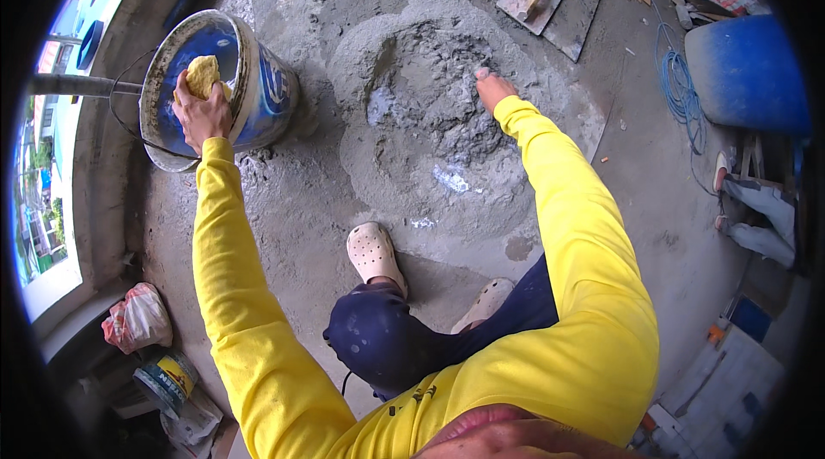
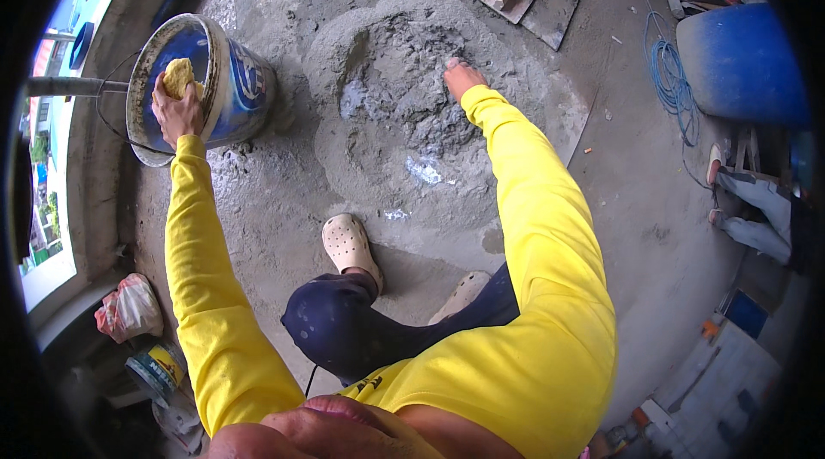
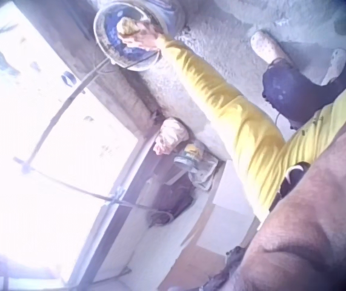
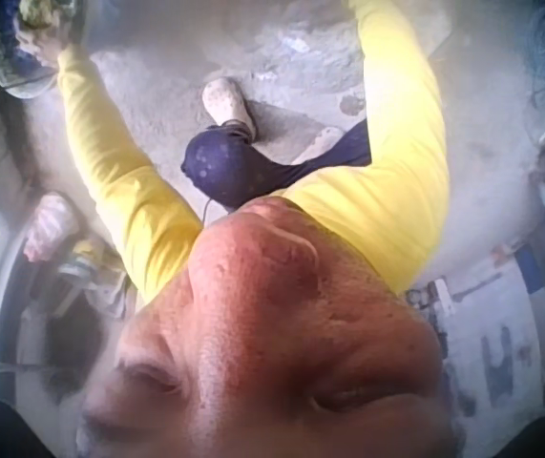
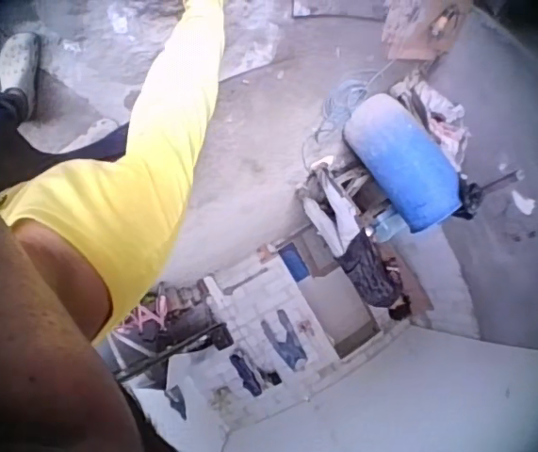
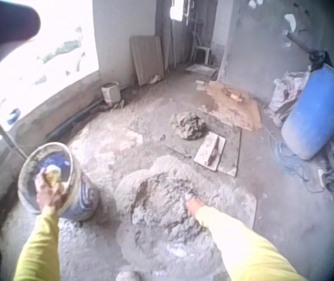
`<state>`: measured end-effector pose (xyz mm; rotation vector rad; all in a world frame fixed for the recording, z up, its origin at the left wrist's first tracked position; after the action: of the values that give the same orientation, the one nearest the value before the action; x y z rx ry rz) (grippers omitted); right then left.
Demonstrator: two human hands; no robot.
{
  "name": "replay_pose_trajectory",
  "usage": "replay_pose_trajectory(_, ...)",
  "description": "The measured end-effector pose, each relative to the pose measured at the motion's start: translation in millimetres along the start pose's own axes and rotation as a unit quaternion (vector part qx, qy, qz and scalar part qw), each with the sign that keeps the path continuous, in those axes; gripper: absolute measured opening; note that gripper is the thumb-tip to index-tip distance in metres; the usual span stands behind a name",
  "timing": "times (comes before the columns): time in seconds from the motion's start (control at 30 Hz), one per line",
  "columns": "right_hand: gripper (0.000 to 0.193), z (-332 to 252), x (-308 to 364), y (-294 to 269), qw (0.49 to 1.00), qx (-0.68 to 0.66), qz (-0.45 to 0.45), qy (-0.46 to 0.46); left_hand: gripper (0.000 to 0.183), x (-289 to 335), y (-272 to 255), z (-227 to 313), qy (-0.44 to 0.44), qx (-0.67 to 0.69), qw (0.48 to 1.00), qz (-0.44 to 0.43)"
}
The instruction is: The person mixes a pile of cement on the floor using a trowel in their right hand. They repeatedly scoop water from a nearby bucket with a yellow sponge held in their left hand and add it to the cement while mixing.
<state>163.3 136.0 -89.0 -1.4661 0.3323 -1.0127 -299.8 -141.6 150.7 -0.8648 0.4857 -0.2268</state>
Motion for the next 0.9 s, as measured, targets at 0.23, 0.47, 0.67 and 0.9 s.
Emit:
replay_pose_trajectory(0.23,0.036,-3,110,-12,0.997,-0.063,-0.022,-0.049,0.063,4,-10,-18,-0.010,-0.007,1.000,0.005)
replay_pose_trajectory(0.47,0.044,44,111,15,0.983,-0.160,-0.010,0.093,0.064,6,-8,-7,-0.007,-0.006,1.000,0.008)
replay_pose_trajectory(0.67,0.048,-46,117,37,0.970,-0.235,0.040,0.048,0.065,6,4,-1,0.008,0.013,1.000,0.007)
replay_pose_trajectory(0.9,0.074,-84,227,35,0.955,-0.295,0.027,0.029,0.066,-13,25,-31,0.035,0.031,0.996,-0.081)
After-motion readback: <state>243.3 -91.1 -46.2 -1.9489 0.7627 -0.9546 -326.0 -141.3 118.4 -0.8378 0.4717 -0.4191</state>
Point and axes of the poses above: each hand's wrist, its own x-axis away from the middle knuckle, its own y-axis out of the palm, z = x × y, the point moved 9 cm from there along -x, towards the middle knuckle, and after that the axes turned 7 degrees about x, right-handed, at the moved point
